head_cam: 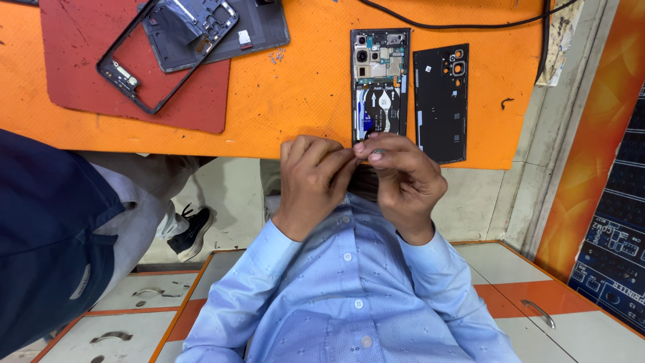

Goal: The person disassembles a mobile phone on a workstation using a screwdriver and by hand, removing internal components and small screws.

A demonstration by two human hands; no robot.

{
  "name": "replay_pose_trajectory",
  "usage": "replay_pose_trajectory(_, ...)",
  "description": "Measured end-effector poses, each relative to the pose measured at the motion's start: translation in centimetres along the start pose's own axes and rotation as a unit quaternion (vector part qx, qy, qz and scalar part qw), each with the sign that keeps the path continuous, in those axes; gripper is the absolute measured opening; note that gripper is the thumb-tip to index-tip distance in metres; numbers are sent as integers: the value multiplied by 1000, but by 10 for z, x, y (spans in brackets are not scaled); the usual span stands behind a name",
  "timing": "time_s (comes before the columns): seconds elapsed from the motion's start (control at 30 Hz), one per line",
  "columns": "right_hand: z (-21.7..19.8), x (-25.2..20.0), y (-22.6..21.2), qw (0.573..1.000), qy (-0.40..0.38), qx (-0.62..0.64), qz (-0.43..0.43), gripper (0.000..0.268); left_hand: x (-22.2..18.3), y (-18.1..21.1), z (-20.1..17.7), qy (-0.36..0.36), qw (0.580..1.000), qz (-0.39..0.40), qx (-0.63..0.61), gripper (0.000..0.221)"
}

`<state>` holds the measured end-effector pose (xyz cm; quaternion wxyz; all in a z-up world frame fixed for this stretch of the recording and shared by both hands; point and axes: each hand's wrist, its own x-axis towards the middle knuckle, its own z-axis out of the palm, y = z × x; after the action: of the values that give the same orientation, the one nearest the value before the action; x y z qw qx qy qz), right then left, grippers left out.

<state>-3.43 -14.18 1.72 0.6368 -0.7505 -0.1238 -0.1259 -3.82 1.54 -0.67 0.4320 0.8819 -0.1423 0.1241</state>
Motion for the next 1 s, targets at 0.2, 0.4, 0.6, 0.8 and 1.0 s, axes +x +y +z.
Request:
replay_pose_trajectory(0.2,-2,-1,-6,1000,-3,-13,18,17,1,11,2,-22,998,-13,49,15)
replay_pose_trajectory(0.4,0,-4,-7,999,4,-52,4,20,6,13,0,-53,996,-8,65,20)
replay_pose_trajectory(0.6,1,-3,-5,994,10,-96,-41,21,8,9,0,-42,997,-9,57,17)
replay_pose_trajectory(0.8,-1,0,-1,997,0,-76,-34,21,4,5,-5,-25,999,-19,2,15)
replay_pose_trajectory(1.0,-2,1,2,999,-1,-46,-21,17,3,4,-5,-28,999,-23,-3,14)
